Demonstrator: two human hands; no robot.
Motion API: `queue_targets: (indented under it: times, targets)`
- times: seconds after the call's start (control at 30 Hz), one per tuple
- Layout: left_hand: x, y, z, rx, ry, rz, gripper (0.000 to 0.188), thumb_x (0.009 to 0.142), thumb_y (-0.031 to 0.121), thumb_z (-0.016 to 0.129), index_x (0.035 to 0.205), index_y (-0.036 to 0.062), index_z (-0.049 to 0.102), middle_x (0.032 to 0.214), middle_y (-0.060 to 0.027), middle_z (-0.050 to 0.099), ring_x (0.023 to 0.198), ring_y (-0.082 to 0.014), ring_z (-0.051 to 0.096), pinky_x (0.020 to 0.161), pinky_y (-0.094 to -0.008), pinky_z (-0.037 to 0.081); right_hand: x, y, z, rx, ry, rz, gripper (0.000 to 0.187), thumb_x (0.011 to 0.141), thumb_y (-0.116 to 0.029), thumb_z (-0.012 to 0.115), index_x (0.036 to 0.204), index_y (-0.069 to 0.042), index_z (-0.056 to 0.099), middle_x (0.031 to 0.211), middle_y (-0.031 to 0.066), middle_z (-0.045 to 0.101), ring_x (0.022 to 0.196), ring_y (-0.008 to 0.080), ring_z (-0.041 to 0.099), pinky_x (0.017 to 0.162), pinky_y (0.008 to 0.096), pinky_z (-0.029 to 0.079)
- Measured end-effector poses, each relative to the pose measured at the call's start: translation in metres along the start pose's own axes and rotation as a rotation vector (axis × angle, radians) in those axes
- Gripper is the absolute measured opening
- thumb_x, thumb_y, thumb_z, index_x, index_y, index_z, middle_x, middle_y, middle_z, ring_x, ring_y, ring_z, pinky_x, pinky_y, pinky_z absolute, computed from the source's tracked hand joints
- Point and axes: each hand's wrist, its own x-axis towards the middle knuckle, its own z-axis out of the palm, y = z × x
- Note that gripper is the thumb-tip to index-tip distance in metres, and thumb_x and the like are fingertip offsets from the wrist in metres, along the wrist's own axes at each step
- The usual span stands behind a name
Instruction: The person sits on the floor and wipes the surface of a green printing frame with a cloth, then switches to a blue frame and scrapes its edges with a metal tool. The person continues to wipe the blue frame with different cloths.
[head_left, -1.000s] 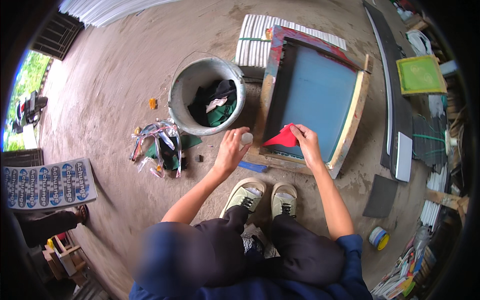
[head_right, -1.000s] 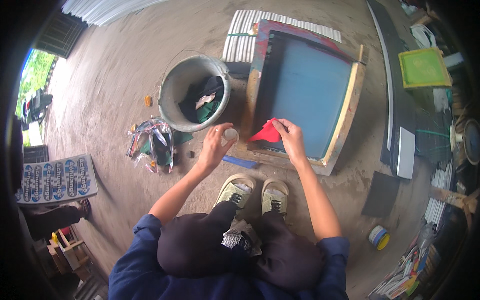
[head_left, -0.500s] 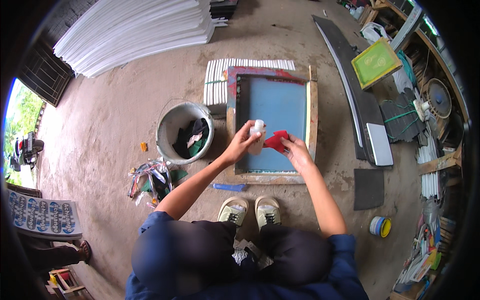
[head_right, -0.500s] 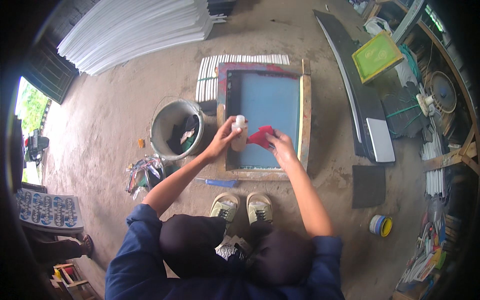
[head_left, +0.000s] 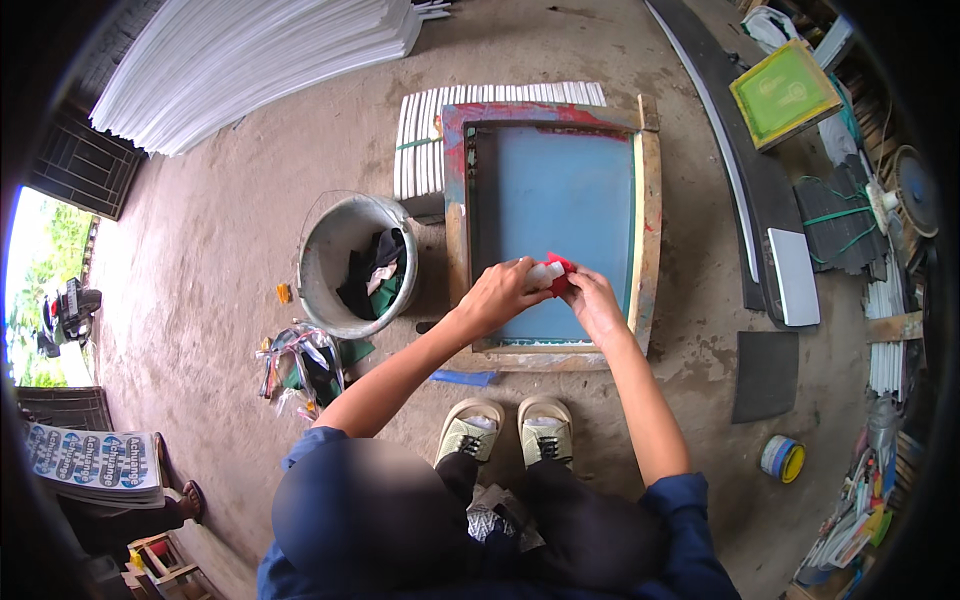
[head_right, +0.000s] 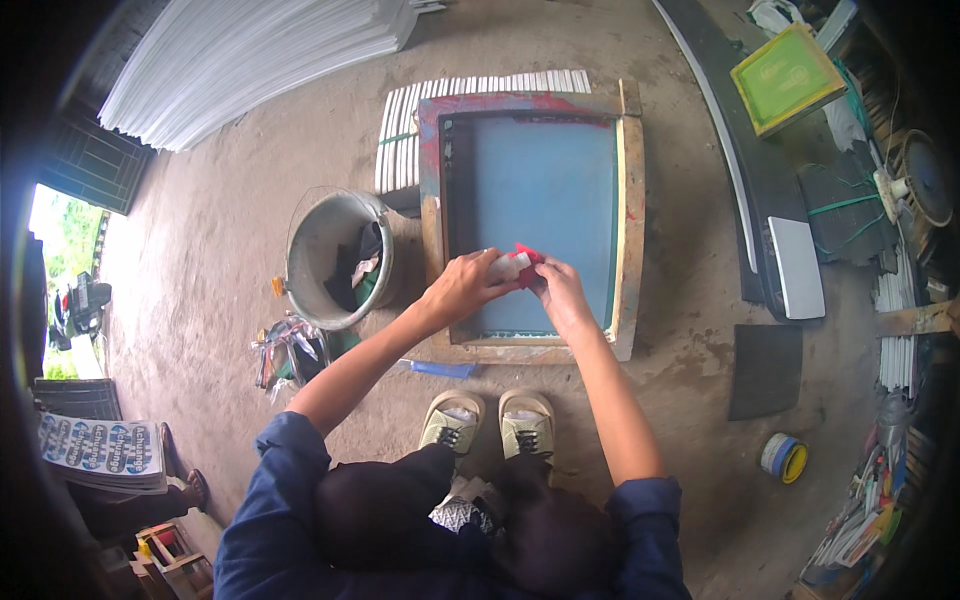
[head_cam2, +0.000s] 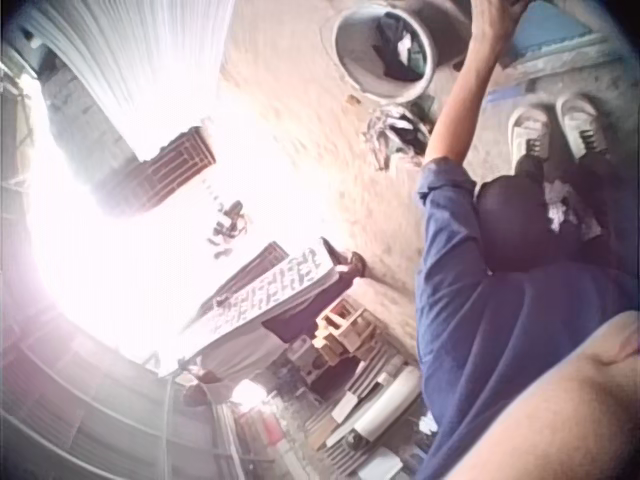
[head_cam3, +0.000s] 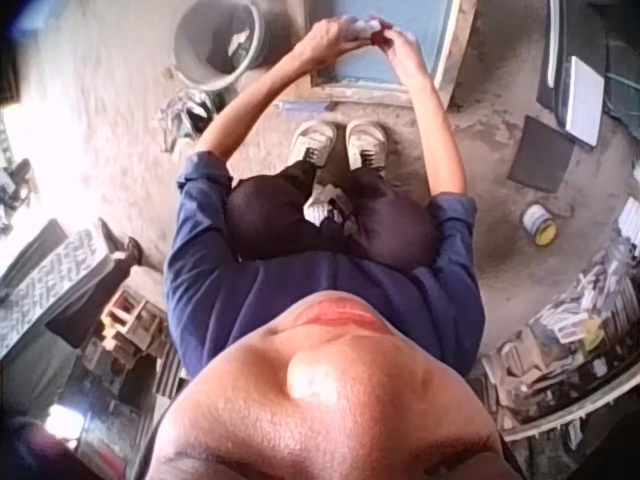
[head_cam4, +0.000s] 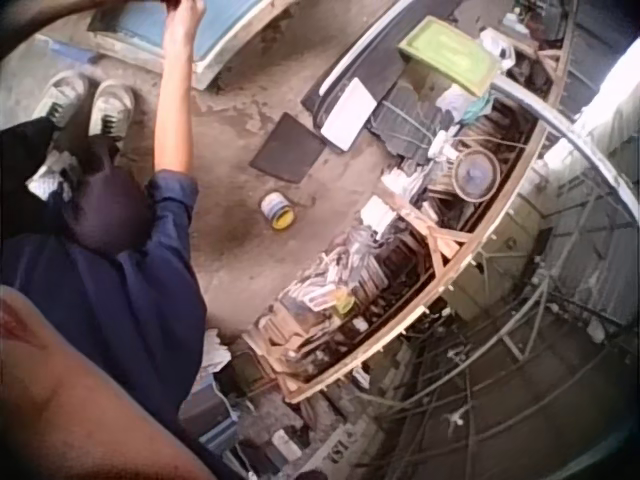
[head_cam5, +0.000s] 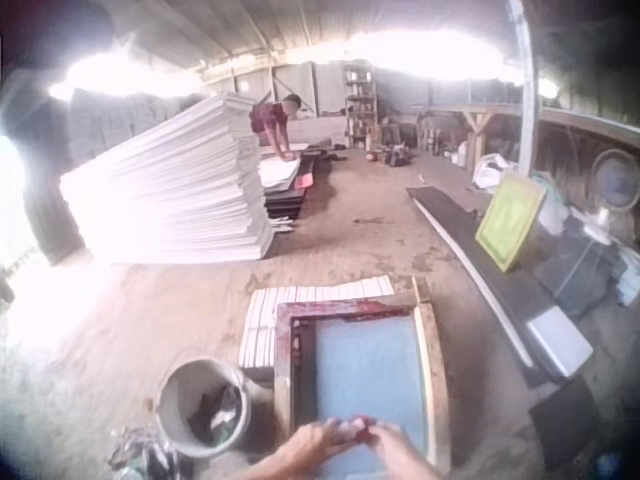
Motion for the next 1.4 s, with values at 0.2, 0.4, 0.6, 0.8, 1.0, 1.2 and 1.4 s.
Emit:
queue_targets:
  times: [0.2,0.4,0.6,0.8,1.0,1.2,1.4]
  targets:
    - [0.005,-0.005,0.012,0.103,0.043,-0.007,0.038,0.078,0.029,0.070,0.099,0.0004,0.056,0.085,-0.0166,0.060,0.082,-0.0355,0.061,0.069,-0.0438,0.049,0.012,0.009,0.000,-0.176,0.210,-0.065,0.023,0.096,-0.008,0.045,0.114,0.004,0.052,0.105,0.0120,0.061,0.093,0.0183,0.061,0.085,0.0319,0.051]
    - [0.004,-0.007,0.022,0.257,0.096,0.020,0.034,0.078,0.031,0.070,0.094,0.0034,0.058,0.083,-0.0118,0.059,0.080,-0.0294,0.061,0.068,-0.0399,0.051,0.015,0.017,-0.009,-0.119,0.217,-0.069,0.022,0.095,-0.010,0.050,0.110,0.004,0.056,0.101,0.0126,0.063,0.090,0.0204,0.063,0.084,0.0345,0.053]
    - [0.004,-0.007,0.025,0.341,0.115,0.029,0.032,0.077,0.030,0.070,0.093,0.0051,0.058,0.082,-0.0099,0.058,0.079,-0.0277,0.060,0.066,-0.0391,0.051,0.016,0.022,-0.010,-0.094,0.248,-0.053,0.023,0.094,-0.011,0.052,0.111,0.004,0.057,0.101,0.0125,0.063,0.090,0.0204,0.063,0.085,0.0346,0.053]
    - [0.004,-0.006,0.027,0.353,0.112,0.017,0.028,0.077,0.027,0.070,0.091,0.0062,0.058,0.083,-0.0094,0.058,0.078,-0.0273,0.060,0.065,-0.0391,0.051,0.016,0.023,-0.012,-0.107,0.258,-0.052,0.024,0.094,-0.012,0.053,0.111,0.004,0.058,0.101,0.0122,0.064,0.090,0.0197,0.063,0.085,0.0337,0.053]
    - [0.006,-0.007,0.031,0.346,0.110,0.009,0.027,0.076,0.024,0.071,0.091,0.0063,0.058,0.083,-0.0092,0.057,0.078,-0.0275,0.060,0.065,-0.0396,0.051,0.018,0.024,-0.016,-0.133,0.258,-0.051,0.024,0.094,-0.012,0.053,0.111,0.004,0.058,0.101,0.0119,0.064,0.091,0.0190,0.063,0.085,0.0331,0.052]
    - [0.000,-0.022,0.026,0.219,0.152,0.053,0.033,0.075,0.026,0.073,0.099,0.0061,0.061,0.086,-0.0102,0.059,0.078,-0.0278,0.059,0.069,-0.0396,0.050,0.024,0.022,-0.012,-0.152,0.285,-0.047,0.023,0.093,-0.011,0.055,0.109,0.005,0.058,0.100,0.0108,0.063,0.090,0.0174,0.063,0.084,0.0317,0.052]
    - [-0.051,-0.041,0.010,-0.185,0.292,-0.166,0.038,0.073,0.017,0.077,0.108,0.0078,0.062,0.098,-0.0086,0.064,0.090,-0.0239,0.061,0.082,-0.0348,0.048,0.031,0.025,-0.016,-0.158,0.249,-0.042,0.025,0.091,-0.011,0.058,0.110,0.005,0.057,0.099,0.0101,0.063,0.090,0.0163,0.063,0.083,0.0322,0.052]
